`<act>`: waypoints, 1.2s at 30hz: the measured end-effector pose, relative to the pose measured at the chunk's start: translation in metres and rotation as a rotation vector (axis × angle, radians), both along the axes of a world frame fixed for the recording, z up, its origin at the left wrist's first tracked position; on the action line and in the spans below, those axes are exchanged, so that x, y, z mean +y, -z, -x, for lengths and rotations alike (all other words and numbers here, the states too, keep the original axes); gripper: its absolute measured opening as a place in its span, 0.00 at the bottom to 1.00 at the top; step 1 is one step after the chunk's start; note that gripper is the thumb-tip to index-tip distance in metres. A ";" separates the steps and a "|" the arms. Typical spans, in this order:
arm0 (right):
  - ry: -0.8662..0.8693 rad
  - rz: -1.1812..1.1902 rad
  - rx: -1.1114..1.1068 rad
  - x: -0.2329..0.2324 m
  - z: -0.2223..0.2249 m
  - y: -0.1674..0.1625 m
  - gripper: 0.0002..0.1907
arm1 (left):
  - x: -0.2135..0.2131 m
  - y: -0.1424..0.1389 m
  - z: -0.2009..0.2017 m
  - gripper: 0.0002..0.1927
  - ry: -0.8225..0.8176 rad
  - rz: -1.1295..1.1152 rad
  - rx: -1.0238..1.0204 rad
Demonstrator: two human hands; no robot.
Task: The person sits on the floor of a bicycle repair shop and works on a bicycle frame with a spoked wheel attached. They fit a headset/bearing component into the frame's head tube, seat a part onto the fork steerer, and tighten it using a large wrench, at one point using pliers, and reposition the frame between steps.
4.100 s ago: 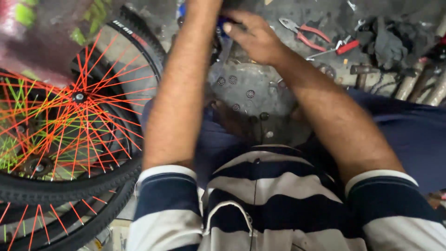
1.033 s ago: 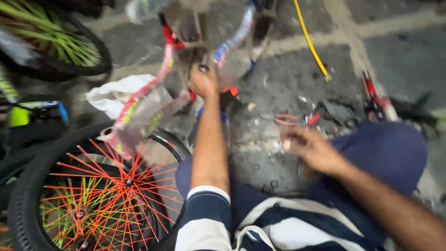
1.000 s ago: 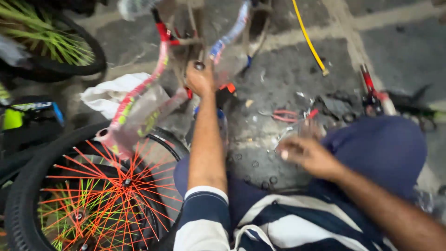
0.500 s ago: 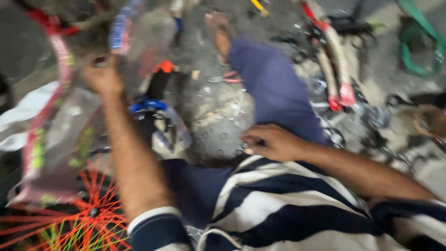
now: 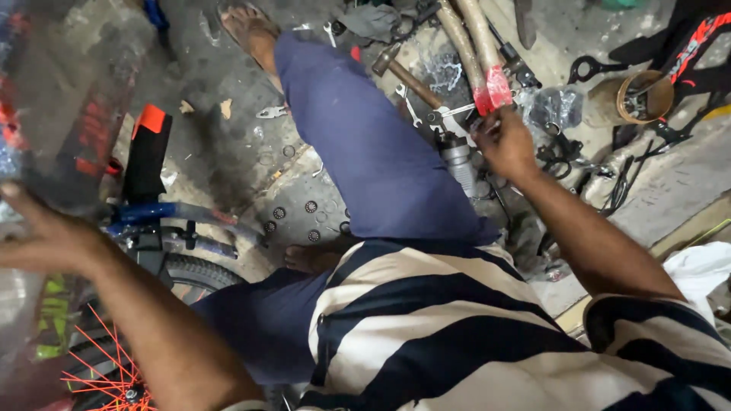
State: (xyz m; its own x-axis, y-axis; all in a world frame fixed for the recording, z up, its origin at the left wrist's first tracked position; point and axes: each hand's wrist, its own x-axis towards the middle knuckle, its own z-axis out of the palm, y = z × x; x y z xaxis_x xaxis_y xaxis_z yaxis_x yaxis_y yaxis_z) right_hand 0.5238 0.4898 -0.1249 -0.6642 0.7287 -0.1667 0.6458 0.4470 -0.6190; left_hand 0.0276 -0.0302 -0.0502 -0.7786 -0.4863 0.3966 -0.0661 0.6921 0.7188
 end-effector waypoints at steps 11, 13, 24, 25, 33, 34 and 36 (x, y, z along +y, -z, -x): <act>-0.347 0.086 -0.558 -0.041 -0.029 0.109 0.16 | 0.097 0.045 -0.185 0.37 0.722 0.273 0.184; -0.286 -0.036 -0.417 -0.041 -0.013 0.111 0.16 | 0.116 0.055 -0.209 0.30 0.825 0.127 -0.033; -0.528 -0.347 -0.585 -0.004 0.022 0.102 0.18 | 0.145 0.060 -0.239 0.13 1.038 0.138 -0.334; -0.479 -0.310 -0.547 0.000 0.026 0.104 0.19 | 0.145 0.059 -0.240 0.12 1.028 0.124 -0.381; -0.207 0.127 -0.802 -0.005 0.086 0.120 0.42 | 0.128 0.070 -0.263 0.10 1.029 0.229 -0.551; -0.199 0.148 -0.825 -0.011 0.092 0.118 0.51 | 0.125 0.073 -0.266 0.10 1.028 0.264 -0.528; -0.077 0.265 -0.789 -0.023 0.098 0.112 0.47 | 0.122 0.077 -0.269 0.10 1.046 0.258 -0.513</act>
